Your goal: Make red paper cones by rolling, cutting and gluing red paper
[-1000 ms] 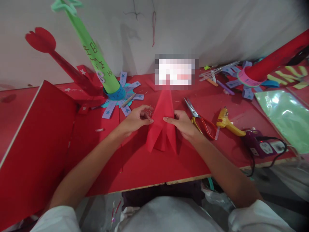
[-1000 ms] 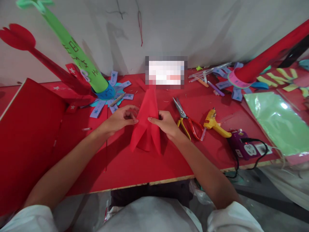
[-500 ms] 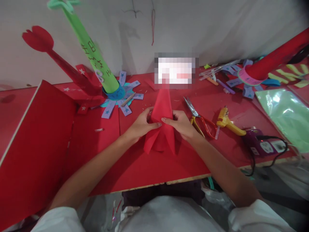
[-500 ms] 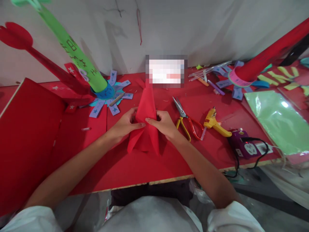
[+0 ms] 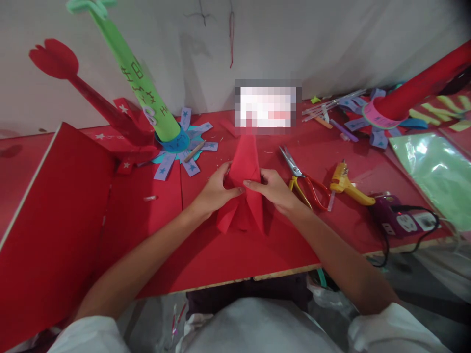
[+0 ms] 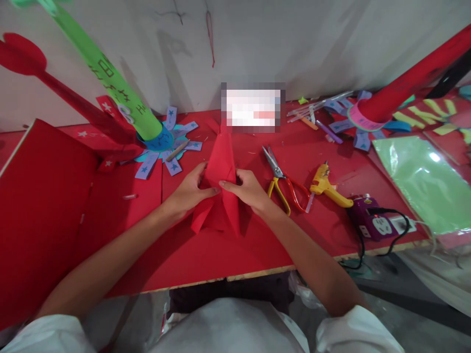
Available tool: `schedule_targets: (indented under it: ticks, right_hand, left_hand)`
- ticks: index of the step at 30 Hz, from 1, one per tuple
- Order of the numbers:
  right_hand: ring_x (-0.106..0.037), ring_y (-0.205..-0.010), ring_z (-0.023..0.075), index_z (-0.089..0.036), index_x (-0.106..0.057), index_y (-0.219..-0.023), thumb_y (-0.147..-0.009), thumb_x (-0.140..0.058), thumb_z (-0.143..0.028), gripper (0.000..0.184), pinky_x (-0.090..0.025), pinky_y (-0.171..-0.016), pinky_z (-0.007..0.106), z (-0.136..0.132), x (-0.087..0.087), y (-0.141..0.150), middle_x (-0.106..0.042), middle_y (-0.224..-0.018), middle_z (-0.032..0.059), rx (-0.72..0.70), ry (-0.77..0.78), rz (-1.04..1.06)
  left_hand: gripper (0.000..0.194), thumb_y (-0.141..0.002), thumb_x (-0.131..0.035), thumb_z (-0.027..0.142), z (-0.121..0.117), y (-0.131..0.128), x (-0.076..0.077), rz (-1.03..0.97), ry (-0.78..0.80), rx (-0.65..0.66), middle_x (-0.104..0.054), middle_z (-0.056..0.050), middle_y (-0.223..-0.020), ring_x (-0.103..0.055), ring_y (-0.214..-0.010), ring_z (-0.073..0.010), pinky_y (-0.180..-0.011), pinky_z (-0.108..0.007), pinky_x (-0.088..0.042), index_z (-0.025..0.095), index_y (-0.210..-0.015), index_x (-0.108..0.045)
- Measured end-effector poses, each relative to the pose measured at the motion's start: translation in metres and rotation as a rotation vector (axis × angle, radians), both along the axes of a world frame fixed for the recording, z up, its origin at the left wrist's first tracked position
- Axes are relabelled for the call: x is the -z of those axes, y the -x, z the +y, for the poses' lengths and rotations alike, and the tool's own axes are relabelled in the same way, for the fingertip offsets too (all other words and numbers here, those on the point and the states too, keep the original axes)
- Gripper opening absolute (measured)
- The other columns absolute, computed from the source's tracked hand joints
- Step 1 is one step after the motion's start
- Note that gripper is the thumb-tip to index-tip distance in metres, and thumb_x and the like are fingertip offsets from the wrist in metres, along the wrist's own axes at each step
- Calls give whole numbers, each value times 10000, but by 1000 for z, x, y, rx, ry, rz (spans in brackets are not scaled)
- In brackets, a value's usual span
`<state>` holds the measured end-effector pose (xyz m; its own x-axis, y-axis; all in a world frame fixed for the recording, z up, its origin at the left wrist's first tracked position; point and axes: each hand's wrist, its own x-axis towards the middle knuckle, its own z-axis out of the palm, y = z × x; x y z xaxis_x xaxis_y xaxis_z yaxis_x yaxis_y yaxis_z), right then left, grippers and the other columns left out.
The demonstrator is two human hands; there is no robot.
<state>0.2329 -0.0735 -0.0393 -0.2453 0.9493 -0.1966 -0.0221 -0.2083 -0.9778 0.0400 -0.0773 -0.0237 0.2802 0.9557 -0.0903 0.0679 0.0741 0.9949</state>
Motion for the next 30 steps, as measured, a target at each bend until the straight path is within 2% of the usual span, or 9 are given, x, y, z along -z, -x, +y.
schedule_targets:
  ticks: [5,12,18,22,25,30]
  right_hand:
    - [-751,-961,283,-200,-800,-972,-752,-902,-466,360,-614,-874,436,-1,2,1,-820,-1047,81,26,14,-4]
    - [-753,-1022,279,-205,-816,-1011,-636,-991,-448,479,-595,-945,427,-2,-3,5,-837,-1048,67,-14,84,92]
    - [-749,-941,260,-202,-815,-886,-673,-964,-479,380,-591,-907,428,-1,0,2,-831,-959,64,-36,60,29]
    - [-715,-845,225,-211,-801,-851,-688,-946,-532,389,-581,-809,383,1,1,-2,-805,-904,52,-63,55,1]
    - [-636,-731,178,-215,-759,-759,-700,-928,-571,398,-534,-705,333,4,0,-5,-728,-772,18,-78,30,-41]
    - [-568,-670,154,-218,-700,-680,-712,-902,-625,456,-486,-662,318,7,1,-10,-623,-669,-13,-86,-28,-115]
  left_hand:
    - [608,-788,-792,226,0,0,2,7,-20,9,-655,-145,-1484,-629,-1373,-280,-1202,-457,-467,182,-1361,-592]
    - [701,-752,-828,236,11,10,2,45,-75,-24,-654,-165,-1483,-639,-1362,-289,-1207,-464,-470,156,-1398,-567]
    - [710,-752,-846,265,14,14,0,90,-103,-12,-646,-149,-1504,-619,-1399,-306,-1228,-489,-453,189,-1401,-570]
    - [704,-769,-836,262,15,18,-4,118,-100,-28,-647,-137,-1508,-615,-1405,-304,-1238,-494,-444,196,-1417,-570]
    - [718,-761,-837,259,16,21,-5,116,-91,-46,-624,-150,-1536,-596,-1425,-311,-1239,-510,-445,191,-1424,-570]
    - [695,-754,-842,249,20,25,-3,100,-81,-46,-627,-155,-1524,-607,-1414,-309,-1230,-503,-457,188,-1395,-582]
